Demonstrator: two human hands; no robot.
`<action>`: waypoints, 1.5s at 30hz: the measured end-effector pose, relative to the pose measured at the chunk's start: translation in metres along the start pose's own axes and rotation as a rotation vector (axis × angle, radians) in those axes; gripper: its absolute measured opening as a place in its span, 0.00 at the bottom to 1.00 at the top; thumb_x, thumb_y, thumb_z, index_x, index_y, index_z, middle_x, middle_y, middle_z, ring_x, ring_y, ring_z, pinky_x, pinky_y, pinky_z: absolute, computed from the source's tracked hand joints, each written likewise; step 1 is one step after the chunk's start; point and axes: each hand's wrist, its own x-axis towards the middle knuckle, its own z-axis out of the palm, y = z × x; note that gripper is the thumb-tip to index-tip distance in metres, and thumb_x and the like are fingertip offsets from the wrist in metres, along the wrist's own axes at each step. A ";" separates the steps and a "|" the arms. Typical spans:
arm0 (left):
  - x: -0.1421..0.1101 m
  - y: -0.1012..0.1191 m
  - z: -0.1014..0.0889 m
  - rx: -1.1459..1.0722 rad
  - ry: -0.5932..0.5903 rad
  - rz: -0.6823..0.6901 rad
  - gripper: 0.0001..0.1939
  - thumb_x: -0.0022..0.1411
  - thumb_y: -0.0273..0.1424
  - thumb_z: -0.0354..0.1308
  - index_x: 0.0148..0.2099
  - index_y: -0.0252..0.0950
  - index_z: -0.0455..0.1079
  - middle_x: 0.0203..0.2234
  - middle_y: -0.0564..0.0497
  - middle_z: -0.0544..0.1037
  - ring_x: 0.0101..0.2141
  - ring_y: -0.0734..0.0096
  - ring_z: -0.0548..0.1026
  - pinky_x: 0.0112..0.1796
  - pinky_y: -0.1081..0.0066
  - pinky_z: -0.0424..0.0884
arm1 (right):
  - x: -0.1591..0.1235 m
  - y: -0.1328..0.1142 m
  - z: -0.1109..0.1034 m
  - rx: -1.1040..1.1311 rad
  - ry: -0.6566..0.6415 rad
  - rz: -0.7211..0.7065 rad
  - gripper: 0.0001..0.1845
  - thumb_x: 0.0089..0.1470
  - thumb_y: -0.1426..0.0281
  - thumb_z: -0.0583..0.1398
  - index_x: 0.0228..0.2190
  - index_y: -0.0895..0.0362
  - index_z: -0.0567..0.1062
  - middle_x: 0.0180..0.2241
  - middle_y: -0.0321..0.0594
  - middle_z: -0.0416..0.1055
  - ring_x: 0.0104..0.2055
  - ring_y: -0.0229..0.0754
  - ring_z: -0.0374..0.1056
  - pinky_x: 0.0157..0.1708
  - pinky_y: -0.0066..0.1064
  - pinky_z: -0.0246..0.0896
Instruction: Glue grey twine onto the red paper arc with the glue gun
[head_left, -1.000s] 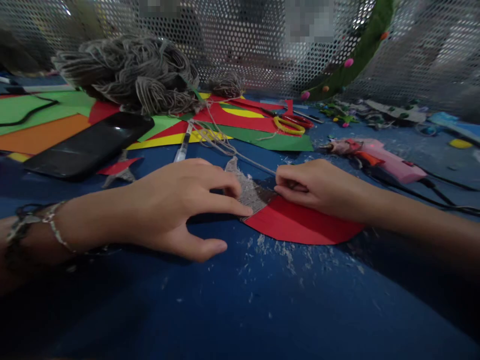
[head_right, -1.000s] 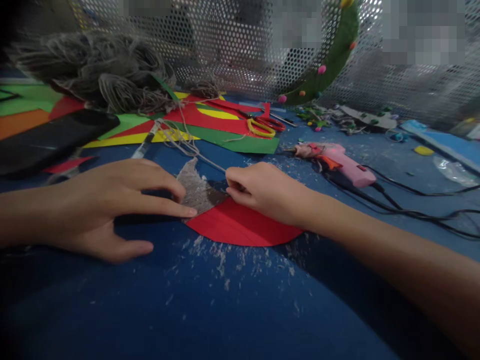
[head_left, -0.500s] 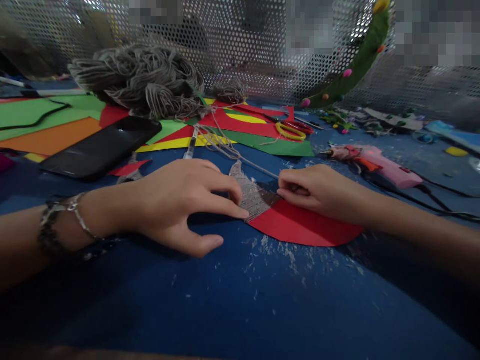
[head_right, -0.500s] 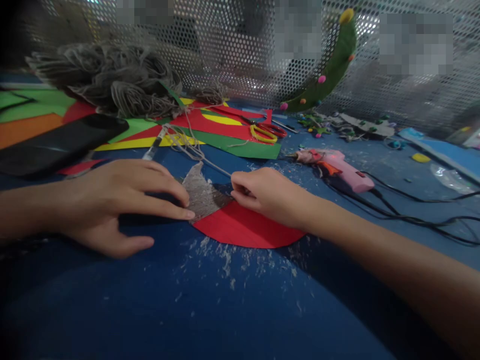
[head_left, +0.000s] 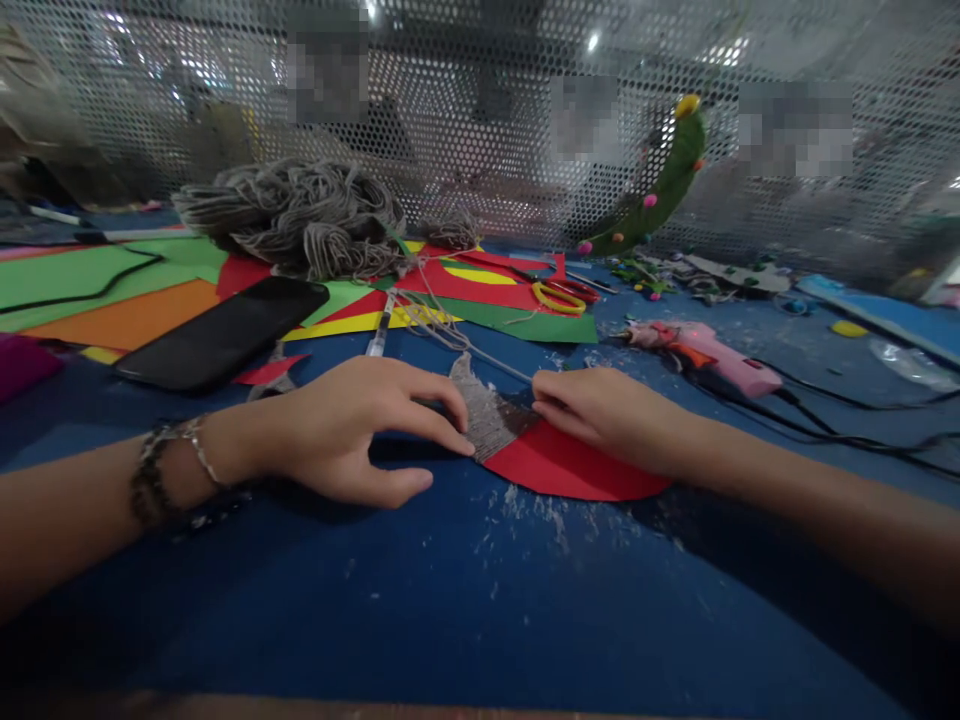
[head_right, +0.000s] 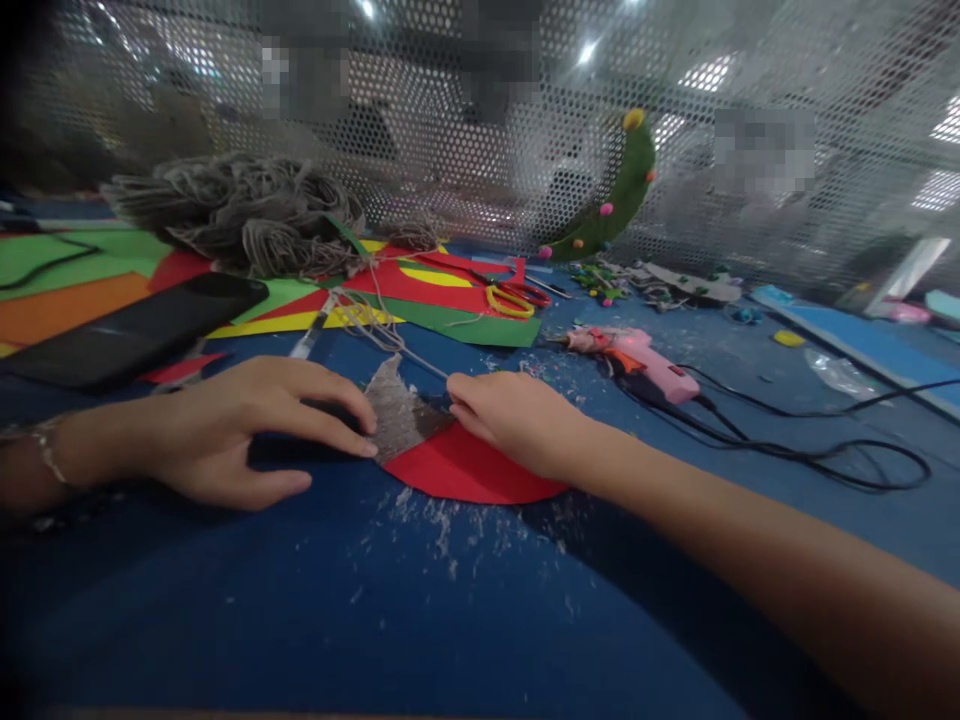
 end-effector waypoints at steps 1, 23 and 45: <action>-0.001 -0.001 0.000 -0.035 0.014 -0.006 0.14 0.56 0.29 0.52 0.43 0.39 0.74 0.41 0.49 0.77 0.39 0.66 0.76 0.41 0.74 0.68 | 0.000 0.000 0.000 0.028 0.006 0.003 0.10 0.57 0.70 0.48 0.25 0.56 0.61 0.23 0.37 0.64 0.23 0.34 0.56 0.23 0.27 0.44; 0.004 -0.002 0.006 -0.239 0.193 -0.315 0.06 0.55 0.32 0.53 0.29 0.35 0.65 0.25 0.54 0.72 0.28 0.75 0.69 0.33 0.75 0.67 | -0.024 -0.008 -0.028 0.387 0.578 0.161 0.06 0.49 0.67 0.53 0.29 0.56 0.66 0.30 0.40 0.69 0.29 0.36 0.64 0.32 0.31 0.60; 0.007 -0.006 0.001 -0.439 0.587 -0.574 0.08 0.53 0.33 0.49 0.36 0.36 0.60 0.22 0.55 0.68 0.27 0.72 0.71 0.32 0.70 0.68 | -0.049 -0.037 -0.029 -0.007 0.099 0.043 0.13 0.51 0.72 0.52 0.37 0.58 0.74 0.36 0.44 0.74 0.35 0.42 0.69 0.34 0.32 0.59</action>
